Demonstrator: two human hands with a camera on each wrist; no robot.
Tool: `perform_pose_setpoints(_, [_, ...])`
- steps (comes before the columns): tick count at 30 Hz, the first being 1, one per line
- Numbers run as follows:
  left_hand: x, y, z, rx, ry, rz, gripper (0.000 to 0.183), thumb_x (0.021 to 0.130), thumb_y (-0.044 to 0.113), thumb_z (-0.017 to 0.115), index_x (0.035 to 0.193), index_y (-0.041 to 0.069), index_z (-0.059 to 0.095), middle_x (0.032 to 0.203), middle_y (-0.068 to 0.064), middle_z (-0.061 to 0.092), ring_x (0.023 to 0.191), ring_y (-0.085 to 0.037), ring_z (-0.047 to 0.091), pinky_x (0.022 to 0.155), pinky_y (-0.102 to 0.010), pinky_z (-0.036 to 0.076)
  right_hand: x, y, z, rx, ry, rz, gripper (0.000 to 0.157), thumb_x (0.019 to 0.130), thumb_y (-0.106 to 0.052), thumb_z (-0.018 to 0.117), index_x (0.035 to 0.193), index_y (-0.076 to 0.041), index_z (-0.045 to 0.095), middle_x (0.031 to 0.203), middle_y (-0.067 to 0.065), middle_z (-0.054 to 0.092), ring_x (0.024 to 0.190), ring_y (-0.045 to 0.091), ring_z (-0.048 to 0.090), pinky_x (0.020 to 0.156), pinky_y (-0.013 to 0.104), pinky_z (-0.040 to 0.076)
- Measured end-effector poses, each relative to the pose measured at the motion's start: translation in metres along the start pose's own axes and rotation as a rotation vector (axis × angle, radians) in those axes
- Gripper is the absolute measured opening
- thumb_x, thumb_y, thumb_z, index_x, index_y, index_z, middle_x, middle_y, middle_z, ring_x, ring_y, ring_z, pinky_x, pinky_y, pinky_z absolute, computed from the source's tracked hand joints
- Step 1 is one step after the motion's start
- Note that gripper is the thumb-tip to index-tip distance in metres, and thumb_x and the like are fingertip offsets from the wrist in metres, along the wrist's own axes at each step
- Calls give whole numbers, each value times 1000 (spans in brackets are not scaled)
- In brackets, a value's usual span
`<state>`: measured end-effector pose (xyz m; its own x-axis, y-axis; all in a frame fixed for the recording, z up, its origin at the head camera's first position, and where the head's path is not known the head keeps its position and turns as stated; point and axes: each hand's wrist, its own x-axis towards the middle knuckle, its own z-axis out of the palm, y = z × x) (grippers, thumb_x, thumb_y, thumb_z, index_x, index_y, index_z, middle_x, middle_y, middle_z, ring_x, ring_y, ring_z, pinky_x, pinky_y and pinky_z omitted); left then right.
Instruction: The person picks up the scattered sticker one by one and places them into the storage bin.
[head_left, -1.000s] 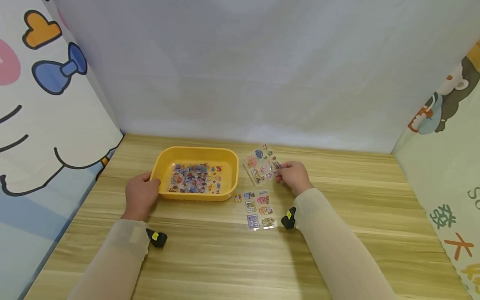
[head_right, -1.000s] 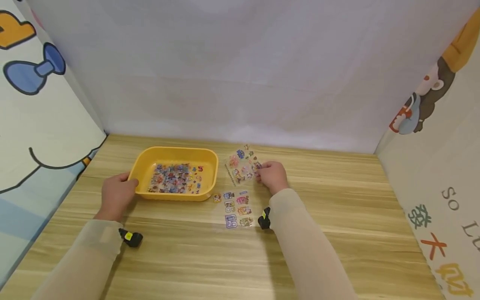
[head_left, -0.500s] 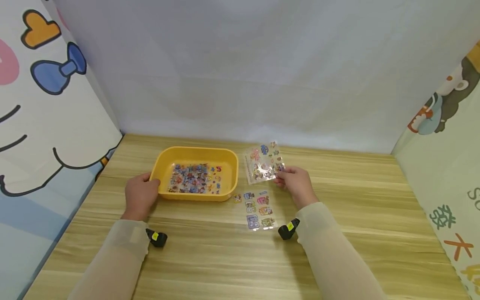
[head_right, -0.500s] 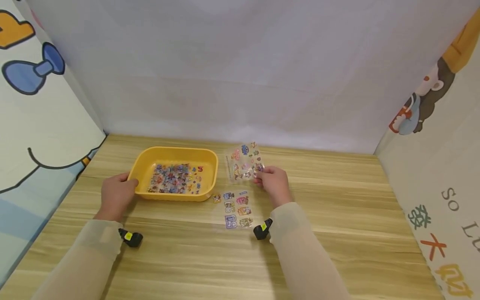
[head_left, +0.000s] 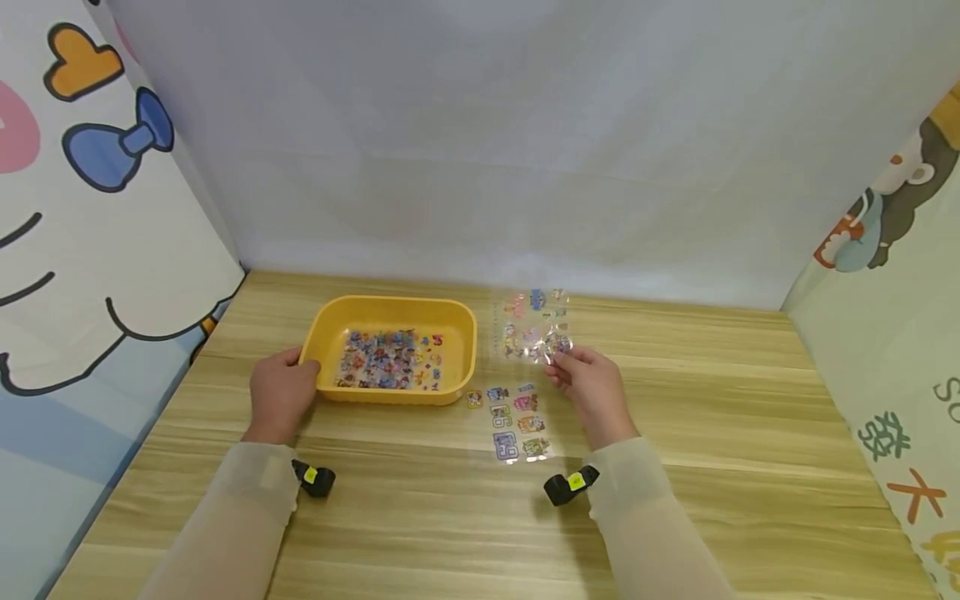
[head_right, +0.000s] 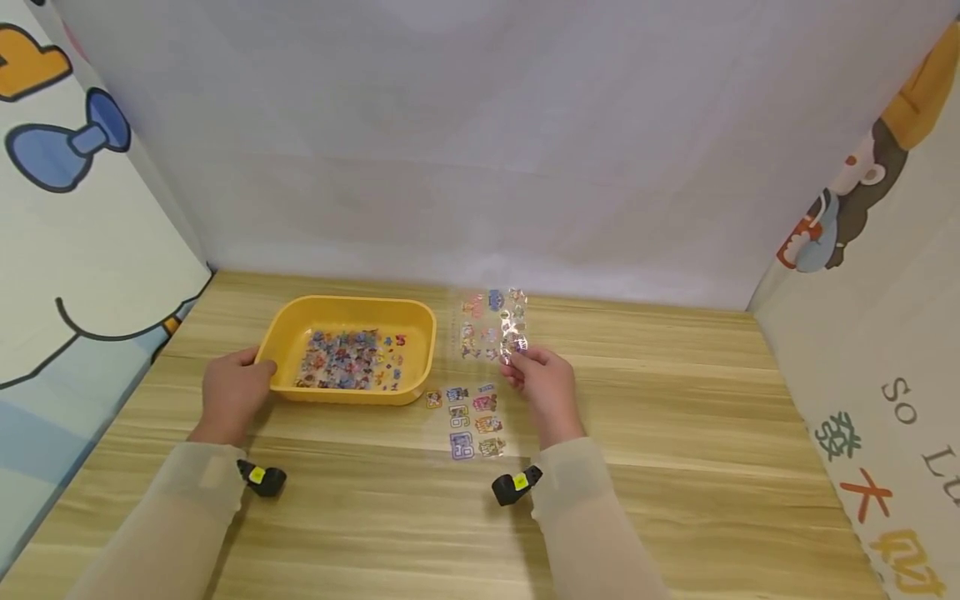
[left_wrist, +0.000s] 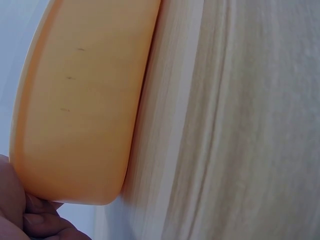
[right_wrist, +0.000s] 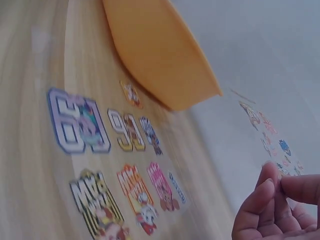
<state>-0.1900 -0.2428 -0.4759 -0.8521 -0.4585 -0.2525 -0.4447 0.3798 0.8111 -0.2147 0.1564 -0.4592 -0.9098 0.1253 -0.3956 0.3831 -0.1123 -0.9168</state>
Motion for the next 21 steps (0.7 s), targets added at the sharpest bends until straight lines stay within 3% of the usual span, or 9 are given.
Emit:
perform_pose_setpoints(8, [-1, 1, -1, -7, -4, -4, 49, 99, 20, 52, 145, 4, 59, 143, -17, 60, 120, -27, 57, 98, -43, 53, -11, 12, 21, 78, -16, -30, 14, 101, -3, 62, 112, 6, 65, 106, 14, 68, 90, 19, 67, 83, 29, 57])
perform_pose_setpoints(15, [-2, 2, -1, -9, -5, -5, 49, 99, 20, 52, 145, 4, 60, 143, -17, 60, 120, -28, 57, 98, -43, 53, -20, 18, 50, 35, -56, -77, 15, 101, -5, 62, 110, 5, 67, 94, 15, 71, 77, 17, 66, 68, 27, 55])
perform_pose_setpoints(21, [0, -1, 1, -11, -13, -17, 50, 100, 22, 51, 147, 6, 58, 146, -16, 58, 122, -27, 57, 99, -44, 52, -24, 26, 69, 31, -119, -93, 16, 100, -4, 62, 109, 8, 67, 94, 17, 71, 78, 17, 66, 73, 28, 57])
